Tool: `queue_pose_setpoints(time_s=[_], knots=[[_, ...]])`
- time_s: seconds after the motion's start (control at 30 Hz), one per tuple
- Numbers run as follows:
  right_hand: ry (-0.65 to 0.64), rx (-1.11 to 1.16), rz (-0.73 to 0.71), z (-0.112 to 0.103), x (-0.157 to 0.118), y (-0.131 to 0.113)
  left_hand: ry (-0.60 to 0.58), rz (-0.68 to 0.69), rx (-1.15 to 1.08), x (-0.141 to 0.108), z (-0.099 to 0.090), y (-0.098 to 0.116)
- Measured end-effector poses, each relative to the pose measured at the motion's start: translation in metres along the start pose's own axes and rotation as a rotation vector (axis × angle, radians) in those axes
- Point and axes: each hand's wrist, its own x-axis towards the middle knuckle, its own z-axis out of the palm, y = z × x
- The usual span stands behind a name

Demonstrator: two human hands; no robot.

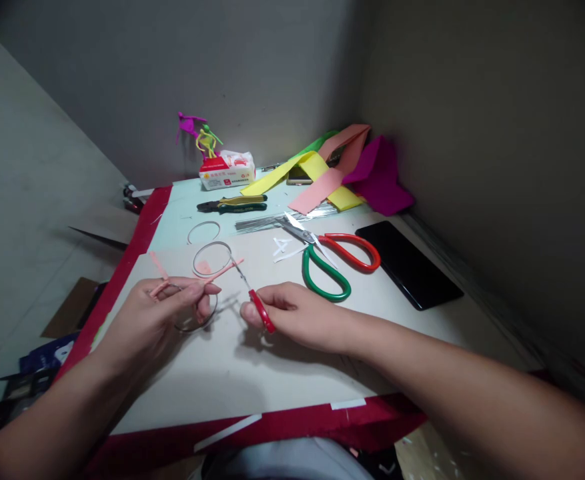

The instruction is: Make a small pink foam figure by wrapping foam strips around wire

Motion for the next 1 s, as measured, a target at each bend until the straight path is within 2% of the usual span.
queue_pose_setpoints(time_s=[0.2,0.67,0.73,0.83,1.0], knots=[[0.056,0.024,0.006,0.002,0.0,0.002,0.031,0.0,-0.032,0.0,-0.001,0.002],[0.084,0.033,0.001,0.001,0.002,0.007,0.025,0.027,-0.051,0.001,-0.004,0.003],[0.16,-0.058,-0.003,-0.004,0.001,0.004,0.027,0.036,-0.051,0.002,-0.004,0.003],[0.269,-0.37,0.052,-0.015,-0.002,0.003,0.055,0.042,-0.053,0.003,-0.005,0.005],[0.323,-0.903,0.147,-0.027,-0.017,0.006,0.105,0.026,-0.187,0.004,-0.007,0.01]])
